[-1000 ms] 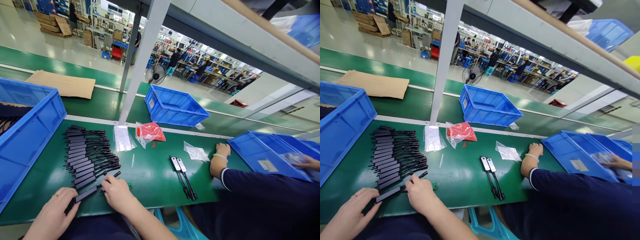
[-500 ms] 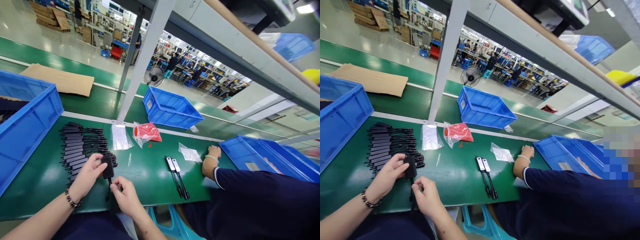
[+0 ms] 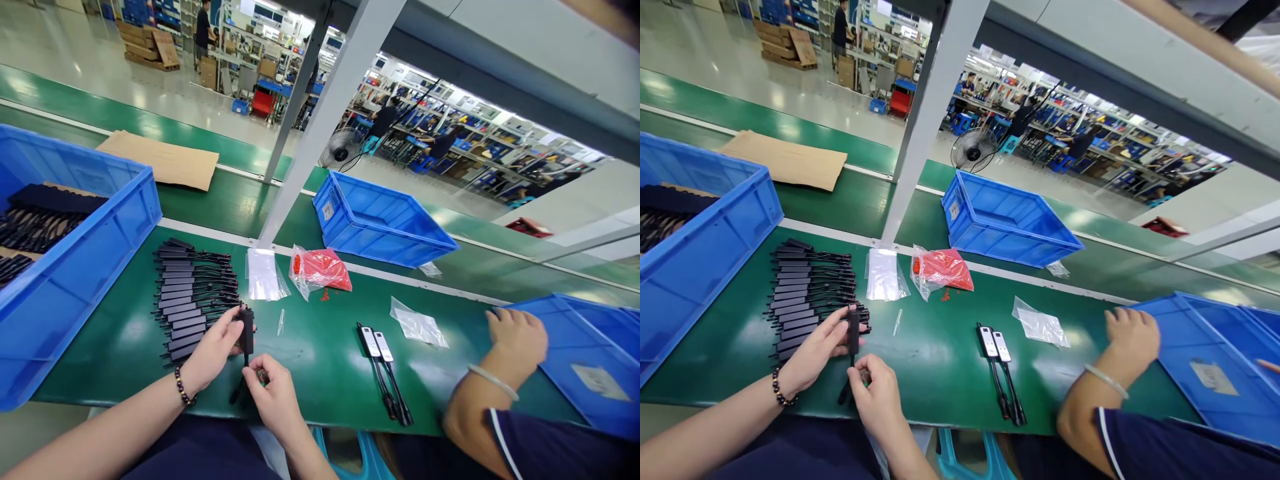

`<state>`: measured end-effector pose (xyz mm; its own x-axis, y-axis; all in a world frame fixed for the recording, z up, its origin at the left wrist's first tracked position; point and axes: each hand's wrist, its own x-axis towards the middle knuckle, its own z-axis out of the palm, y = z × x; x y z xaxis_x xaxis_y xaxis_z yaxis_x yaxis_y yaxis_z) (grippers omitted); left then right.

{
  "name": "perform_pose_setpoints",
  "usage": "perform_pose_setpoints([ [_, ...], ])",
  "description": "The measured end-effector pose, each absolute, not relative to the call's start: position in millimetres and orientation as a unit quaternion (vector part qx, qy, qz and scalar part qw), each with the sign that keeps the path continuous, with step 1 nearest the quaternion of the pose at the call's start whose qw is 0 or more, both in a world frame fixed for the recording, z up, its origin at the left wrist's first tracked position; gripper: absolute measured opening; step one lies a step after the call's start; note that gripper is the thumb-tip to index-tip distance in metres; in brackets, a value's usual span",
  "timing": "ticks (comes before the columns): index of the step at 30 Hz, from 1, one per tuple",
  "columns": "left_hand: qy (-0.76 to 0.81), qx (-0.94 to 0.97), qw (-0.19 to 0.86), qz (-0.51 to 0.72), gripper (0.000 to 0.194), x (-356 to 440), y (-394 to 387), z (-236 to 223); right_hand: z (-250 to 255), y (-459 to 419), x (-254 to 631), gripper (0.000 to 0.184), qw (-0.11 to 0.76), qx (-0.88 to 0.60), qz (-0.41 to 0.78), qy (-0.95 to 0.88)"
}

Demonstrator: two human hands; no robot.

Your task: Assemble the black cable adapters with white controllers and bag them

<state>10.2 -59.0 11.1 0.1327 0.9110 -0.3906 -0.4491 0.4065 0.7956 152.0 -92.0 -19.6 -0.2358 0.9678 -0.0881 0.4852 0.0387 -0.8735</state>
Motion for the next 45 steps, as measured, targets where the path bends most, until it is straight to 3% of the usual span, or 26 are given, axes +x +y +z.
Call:
perform_pose_setpoints([
  [7,0.386,0.152,0.791,0.450,0.041,22.7,-62.7,-1.8,10.2,-85.6,165.2,0.010,0.287,-0.535,0.336,-0.720],
  [11,0.371,0.134,0.818,0.418,0.040,24.0,-65.0,-1.7,12.6,-68.8,171.5,0.026,0.259,-0.559,0.202,-0.761],
  [15,0.369,0.141,0.822,0.411,0.040,26.9,-69.3,-0.6,8.2,-55.9,163.7,0.030,0.230,-0.559,0.112,-0.788],
  [25,0.384,0.142,0.804,0.431,0.040,30.0,-72.4,0.6,7.4,-50.8,155.5,0.031,0.207,-0.563,0.055,-0.798],
  [31,0.387,0.149,0.799,0.436,0.038,30.5,-72.6,1.4,8.8,-50.9,155.8,0.031,0.218,-0.566,0.068,-0.792],
  [45,0.387,0.143,0.804,0.429,0.040,30.8,-74.1,-1.6,15.1,-50.5,165.0,0.034,0.273,-0.517,0.291,-0.757],
])
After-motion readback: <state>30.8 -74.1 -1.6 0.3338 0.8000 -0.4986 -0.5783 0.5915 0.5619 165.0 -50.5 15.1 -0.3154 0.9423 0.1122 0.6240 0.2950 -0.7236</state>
